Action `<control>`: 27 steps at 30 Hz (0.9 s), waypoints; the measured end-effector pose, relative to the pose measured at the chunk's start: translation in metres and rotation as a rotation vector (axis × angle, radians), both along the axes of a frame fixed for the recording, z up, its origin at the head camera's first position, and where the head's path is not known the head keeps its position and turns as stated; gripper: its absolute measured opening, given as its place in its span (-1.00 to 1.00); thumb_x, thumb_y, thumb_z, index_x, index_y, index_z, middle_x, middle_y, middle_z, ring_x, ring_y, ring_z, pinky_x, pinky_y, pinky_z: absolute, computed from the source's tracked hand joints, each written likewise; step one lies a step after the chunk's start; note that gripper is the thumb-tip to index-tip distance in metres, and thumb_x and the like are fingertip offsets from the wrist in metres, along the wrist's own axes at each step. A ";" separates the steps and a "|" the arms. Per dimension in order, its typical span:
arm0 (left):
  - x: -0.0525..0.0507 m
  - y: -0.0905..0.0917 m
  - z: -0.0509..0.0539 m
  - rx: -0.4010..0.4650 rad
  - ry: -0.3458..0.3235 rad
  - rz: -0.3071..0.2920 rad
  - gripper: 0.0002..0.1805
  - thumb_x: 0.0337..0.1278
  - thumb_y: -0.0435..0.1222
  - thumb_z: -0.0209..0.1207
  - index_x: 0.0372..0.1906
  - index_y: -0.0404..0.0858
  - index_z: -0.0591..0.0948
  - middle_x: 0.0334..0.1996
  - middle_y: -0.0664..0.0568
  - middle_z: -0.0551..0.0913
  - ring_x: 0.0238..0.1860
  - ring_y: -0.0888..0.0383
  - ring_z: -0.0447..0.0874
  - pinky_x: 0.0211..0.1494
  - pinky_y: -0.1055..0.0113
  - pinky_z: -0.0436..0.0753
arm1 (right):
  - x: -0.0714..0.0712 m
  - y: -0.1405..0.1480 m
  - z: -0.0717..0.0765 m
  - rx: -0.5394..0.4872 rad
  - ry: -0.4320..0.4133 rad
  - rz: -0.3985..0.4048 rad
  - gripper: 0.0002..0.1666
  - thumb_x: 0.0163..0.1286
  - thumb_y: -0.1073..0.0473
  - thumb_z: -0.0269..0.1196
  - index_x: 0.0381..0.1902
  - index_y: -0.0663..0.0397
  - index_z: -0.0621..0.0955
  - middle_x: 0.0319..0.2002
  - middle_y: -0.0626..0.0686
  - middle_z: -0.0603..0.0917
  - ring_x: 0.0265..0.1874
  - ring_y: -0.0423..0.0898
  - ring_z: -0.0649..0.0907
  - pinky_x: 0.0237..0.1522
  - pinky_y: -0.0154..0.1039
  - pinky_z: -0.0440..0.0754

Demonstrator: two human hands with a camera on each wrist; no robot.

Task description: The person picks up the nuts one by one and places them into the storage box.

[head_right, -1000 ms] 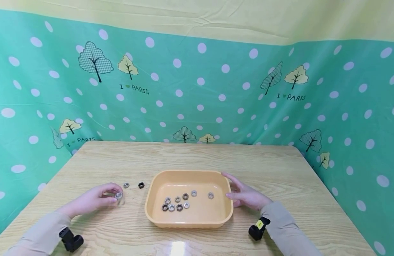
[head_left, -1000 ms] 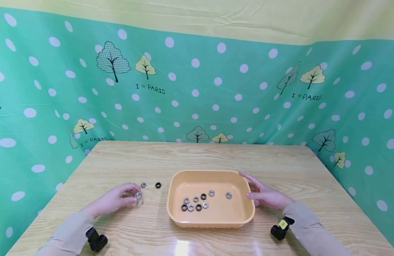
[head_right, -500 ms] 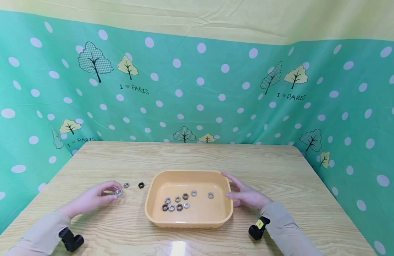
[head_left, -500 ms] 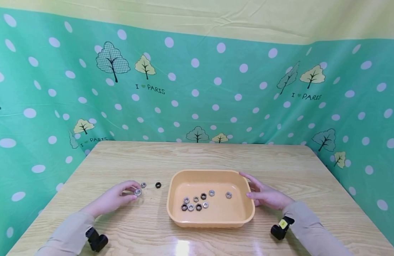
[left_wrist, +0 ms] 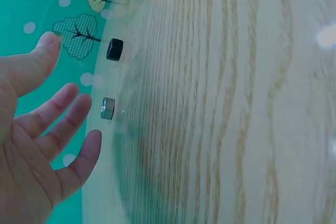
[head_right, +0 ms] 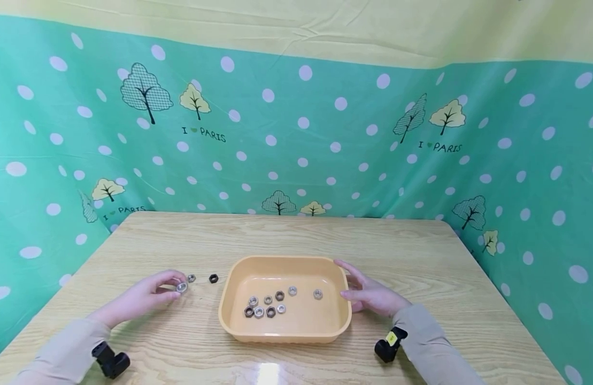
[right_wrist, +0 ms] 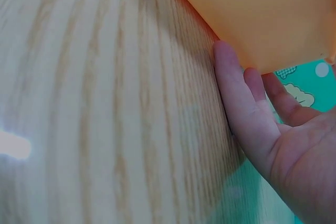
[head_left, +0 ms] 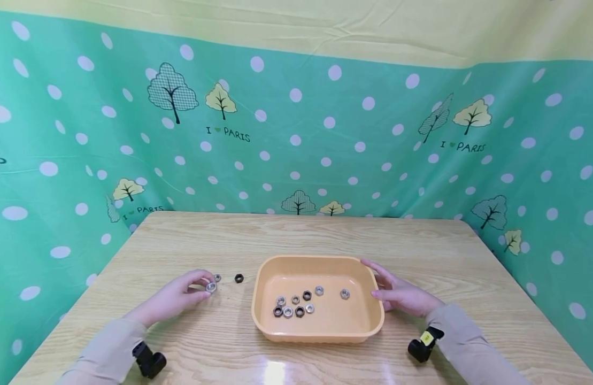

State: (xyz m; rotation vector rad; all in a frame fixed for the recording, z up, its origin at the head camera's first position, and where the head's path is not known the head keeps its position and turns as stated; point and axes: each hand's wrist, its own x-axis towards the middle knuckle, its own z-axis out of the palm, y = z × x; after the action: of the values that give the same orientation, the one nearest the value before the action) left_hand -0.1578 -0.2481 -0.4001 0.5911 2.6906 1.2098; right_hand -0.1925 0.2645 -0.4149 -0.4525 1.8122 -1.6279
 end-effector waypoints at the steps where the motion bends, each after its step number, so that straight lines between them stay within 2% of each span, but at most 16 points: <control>1: 0.000 0.000 0.000 0.003 0.004 0.000 -0.74 0.24 -0.22 0.15 -0.04 -0.24 0.54 0.04 -0.15 0.56 0.02 0.07 0.54 -0.04 0.43 0.62 | 0.000 0.000 0.000 0.002 0.000 -0.001 -0.03 0.41 0.24 0.09 0.50 -0.20 -0.25 0.41 0.49 -0.21 0.15 0.12 0.52 0.01 0.04 0.64; 7: 0.001 0.003 0.001 0.013 0.069 -0.006 -0.76 0.22 -0.25 0.16 -0.05 -0.24 0.53 0.05 -0.16 0.52 0.00 0.27 0.50 0.02 0.34 0.63 | 0.000 0.001 -0.001 0.002 -0.002 0.003 -0.03 0.41 0.25 0.08 0.50 -0.21 -0.26 0.41 0.48 -0.22 0.14 0.12 0.52 0.01 0.05 0.64; 11: 0.001 0.006 0.002 0.008 0.114 0.008 -0.77 0.21 -0.28 0.17 -0.06 -0.25 0.54 0.04 -0.15 0.50 0.01 0.16 0.51 0.05 0.22 0.64 | -0.001 0.002 -0.002 -0.008 -0.004 0.008 -0.02 0.41 0.25 0.08 0.50 -0.20 -0.28 0.41 0.50 -0.23 0.13 0.10 0.53 0.01 0.05 0.64; 14: -0.001 0.010 0.003 0.031 0.132 0.021 -0.76 0.20 -0.30 0.18 -0.06 -0.27 0.54 0.02 -0.17 0.51 -0.01 0.16 0.52 0.04 0.23 0.65 | -0.001 0.002 -0.002 -0.012 -0.008 0.004 -0.02 0.41 0.25 0.08 0.50 -0.21 -0.27 0.41 0.50 -0.22 0.13 0.09 0.53 0.01 0.06 0.63; 19: -0.004 0.018 0.004 0.066 0.139 0.018 -0.76 0.19 -0.31 0.19 -0.07 -0.31 0.54 0.06 -0.26 0.49 -0.04 0.34 0.50 0.01 0.29 0.65 | -0.002 0.002 -0.004 -0.004 -0.010 0.003 -0.04 0.41 0.24 0.08 0.50 -0.24 -0.25 0.41 0.49 -0.20 0.14 0.10 0.52 0.02 0.05 0.63; 25: -0.003 0.030 0.008 0.061 0.140 0.006 -0.76 0.20 -0.31 0.17 -0.06 -0.30 0.55 0.09 -0.27 0.48 -0.01 0.13 0.54 0.07 0.03 0.62 | -0.002 0.002 -0.004 -0.037 -0.015 0.011 -0.04 0.41 0.27 0.06 0.50 -0.21 -0.26 0.41 0.48 -0.22 0.14 0.12 0.52 0.02 0.07 0.63; 27: -0.002 0.032 0.009 0.063 0.141 -0.002 -0.75 0.21 -0.30 0.17 -0.05 -0.31 0.55 0.09 -0.26 0.47 0.00 0.10 0.54 0.08 0.00 0.61 | -0.001 0.001 -0.003 -0.046 -0.014 0.013 -0.03 0.41 0.28 0.06 0.50 -0.19 -0.26 0.41 0.49 -0.23 0.14 0.12 0.52 0.01 0.07 0.63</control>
State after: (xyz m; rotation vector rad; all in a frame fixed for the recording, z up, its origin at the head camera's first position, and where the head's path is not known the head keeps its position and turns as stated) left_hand -0.1597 -0.2157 -0.3914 0.7133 2.7728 1.3036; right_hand -0.1933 0.2658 -0.4176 -0.4719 1.7613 -1.6628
